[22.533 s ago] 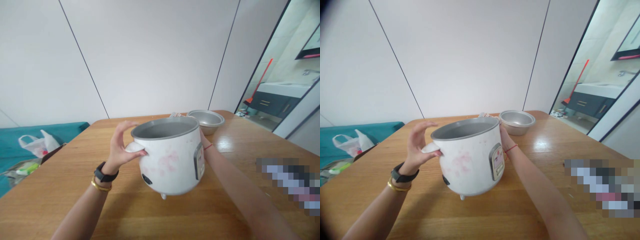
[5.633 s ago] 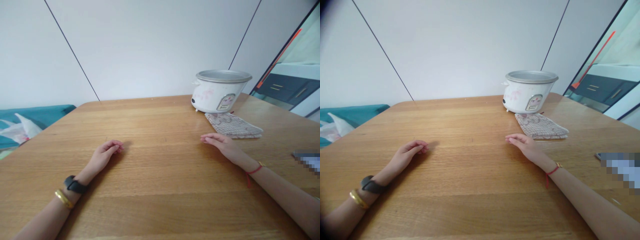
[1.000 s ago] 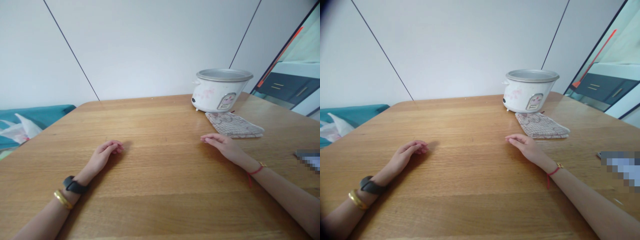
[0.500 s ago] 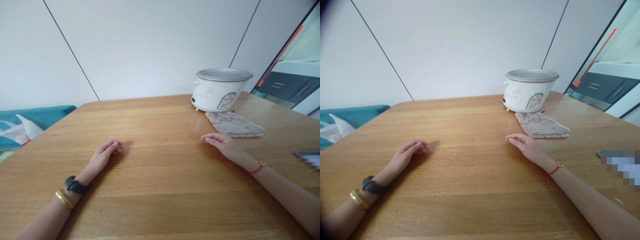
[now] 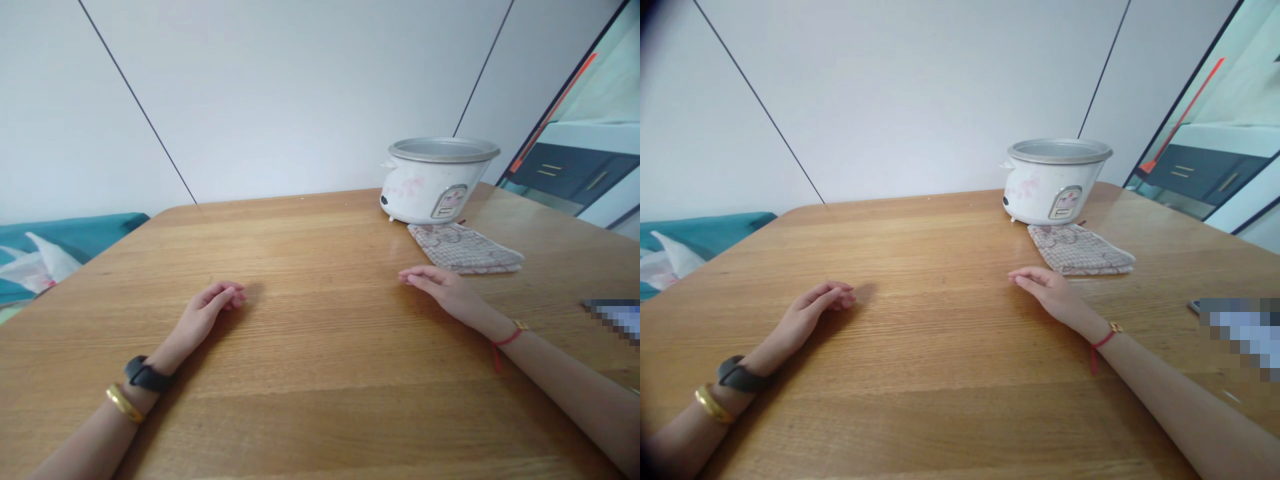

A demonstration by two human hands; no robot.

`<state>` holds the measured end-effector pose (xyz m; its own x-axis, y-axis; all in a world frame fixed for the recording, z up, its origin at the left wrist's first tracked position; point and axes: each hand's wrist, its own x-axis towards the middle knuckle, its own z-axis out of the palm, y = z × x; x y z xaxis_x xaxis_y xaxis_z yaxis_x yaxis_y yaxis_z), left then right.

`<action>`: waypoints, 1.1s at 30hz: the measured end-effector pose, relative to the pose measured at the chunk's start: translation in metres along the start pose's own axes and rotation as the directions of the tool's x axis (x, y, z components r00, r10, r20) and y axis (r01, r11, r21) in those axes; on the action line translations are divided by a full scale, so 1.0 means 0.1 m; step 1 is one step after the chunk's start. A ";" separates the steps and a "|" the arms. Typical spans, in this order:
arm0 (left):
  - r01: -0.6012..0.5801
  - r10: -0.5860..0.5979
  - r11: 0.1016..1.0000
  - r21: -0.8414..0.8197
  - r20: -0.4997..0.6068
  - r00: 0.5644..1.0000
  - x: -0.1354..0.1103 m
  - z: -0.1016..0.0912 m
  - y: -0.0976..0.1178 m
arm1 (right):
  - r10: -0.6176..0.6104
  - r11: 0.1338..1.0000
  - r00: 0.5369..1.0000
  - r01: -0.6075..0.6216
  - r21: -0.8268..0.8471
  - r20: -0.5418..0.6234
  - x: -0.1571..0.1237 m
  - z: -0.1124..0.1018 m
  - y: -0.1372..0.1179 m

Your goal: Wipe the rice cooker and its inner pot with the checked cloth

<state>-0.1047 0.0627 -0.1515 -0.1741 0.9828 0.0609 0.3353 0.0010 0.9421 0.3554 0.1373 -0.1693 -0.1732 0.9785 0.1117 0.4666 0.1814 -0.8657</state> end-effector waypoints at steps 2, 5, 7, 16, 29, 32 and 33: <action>-0.011 0.011 1.000 0.007 0.008 1.000 0.00 0.00 0.00 | 0.002 1.000 1.000 -0.002 0.001 -0.001 0.00 0.00 0.00; 0.017 -0.017 0.999 -0.049 0.016 1.000 0.00 0.00 0.00 | -0.001 1.000 1.000 0.001 0.003 -0.001 0.00 -0.01 0.02; 0.026 -0.026 0.998 -0.059 0.005 1.000 0.00 0.01 0.01 | -0.005 1.000 1.000 0.005 -0.006 0.002 0.00 -0.01 0.03; 0.017 -0.015 0.997 -0.081 0.025 1.000 -0.01 -0.02 0.00 | -0.011 1.000 1.000 0.012 -0.020 0.005 0.00 -0.01 0.00; 0.040 -0.040 0.998 -0.043 0.009 0.999 -0.03 -0.01 0.04 | -0.012 1.000 1.000 0.012 -0.008 0.004 0.00 -0.01 0.03; 0.016 -0.016 1.000 0.006 -0.008 1.000 -0.04 0.02 0.08 | -0.002 1.000 1.000 0.002 0.013 0.001 -0.03 0.02 0.02; 0.003 -0.003 1.000 0.016 -0.006 1.000 -0.03 0.03 0.08 | 0.006 0.999 1.000 -0.006 0.036 -0.003 -0.03 0.03 0.01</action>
<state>-0.0991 0.0599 -0.1449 -0.1805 0.9817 0.0600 0.3495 0.0070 0.9369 0.3542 0.1344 -0.1718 -0.1681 0.9798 0.1081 0.4358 0.1722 -0.8834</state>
